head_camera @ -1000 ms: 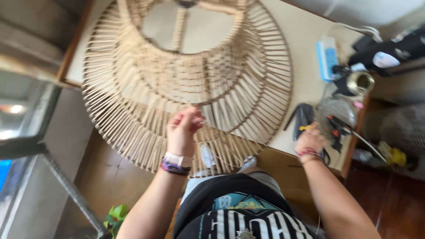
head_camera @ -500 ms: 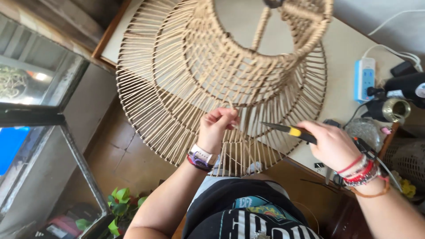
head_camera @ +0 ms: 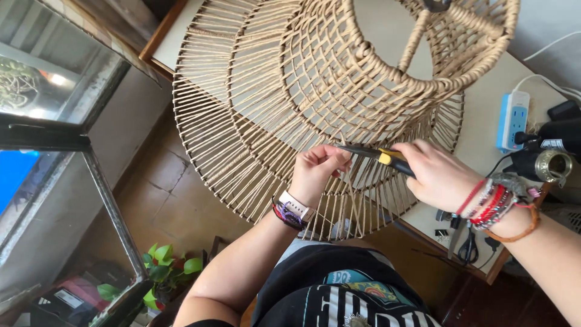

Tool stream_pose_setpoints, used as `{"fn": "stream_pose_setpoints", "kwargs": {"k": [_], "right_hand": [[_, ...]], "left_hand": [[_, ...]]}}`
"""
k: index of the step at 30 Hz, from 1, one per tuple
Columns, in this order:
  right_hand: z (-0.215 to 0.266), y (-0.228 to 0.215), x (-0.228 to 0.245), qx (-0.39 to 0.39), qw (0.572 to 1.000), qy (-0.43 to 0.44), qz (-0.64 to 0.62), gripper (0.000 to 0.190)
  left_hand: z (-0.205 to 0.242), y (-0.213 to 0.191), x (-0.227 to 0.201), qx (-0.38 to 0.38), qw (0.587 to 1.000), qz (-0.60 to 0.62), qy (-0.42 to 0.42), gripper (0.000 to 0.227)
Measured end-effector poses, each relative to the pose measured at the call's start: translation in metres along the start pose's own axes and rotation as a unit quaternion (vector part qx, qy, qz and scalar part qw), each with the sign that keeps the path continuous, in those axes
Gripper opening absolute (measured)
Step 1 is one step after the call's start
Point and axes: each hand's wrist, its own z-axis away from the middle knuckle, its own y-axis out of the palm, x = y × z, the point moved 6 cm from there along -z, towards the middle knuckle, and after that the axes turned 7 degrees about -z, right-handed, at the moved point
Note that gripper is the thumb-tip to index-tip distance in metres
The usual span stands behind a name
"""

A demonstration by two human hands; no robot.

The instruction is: Repairing a wicker lampshade using pliers, scissors, and a hot glue gun

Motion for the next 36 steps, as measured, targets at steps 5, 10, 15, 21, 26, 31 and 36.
{"fn": "stream_pose_setpoints", "kwargs": {"k": [5, 10, 15, 21, 26, 31, 36], "right_hand": [[-0.006, -0.012, 0.031, 0.013, 0.996, 0.020, 0.085, 0.040], [-0.009, -0.013, 0.029, -0.013, 0.988, 0.016, 0.151, 0.028], [-0.011, -0.006, 0.023, 0.030, 0.996, 0.033, 0.083, 0.038], [-0.012, -0.002, 0.020, 0.029, 0.998, 0.034, -0.053, 0.042], [-0.013, 0.005, 0.017, 0.030, 0.996, 0.041, -0.075, 0.033], [-0.008, 0.001, 0.032, 0.022, 0.993, 0.049, -0.108, 0.024], [-0.010, -0.005, 0.036, 0.023, 0.990, 0.038, -0.135, 0.019]], "left_hand": [[-0.002, -0.005, 0.001, 0.003, 1.000, -0.011, -0.010, 0.008], [-0.007, -0.006, 0.000, 0.011, 1.000, -0.027, 0.003, 0.007], [-0.008, -0.011, 0.009, 0.064, 0.998, -0.001, -0.022, 0.008], [-0.004, -0.015, -0.002, 0.057, 0.996, -0.056, 0.033, 0.021], [-0.006, -0.018, -0.018, 0.018, 0.953, -0.249, 0.172, 0.016], [-0.011, -0.025, 0.004, 0.055, 0.912, -0.302, 0.271, 0.019], [-0.005, -0.044, 0.015, 0.019, 0.945, -0.271, 0.182, 0.036]]}}
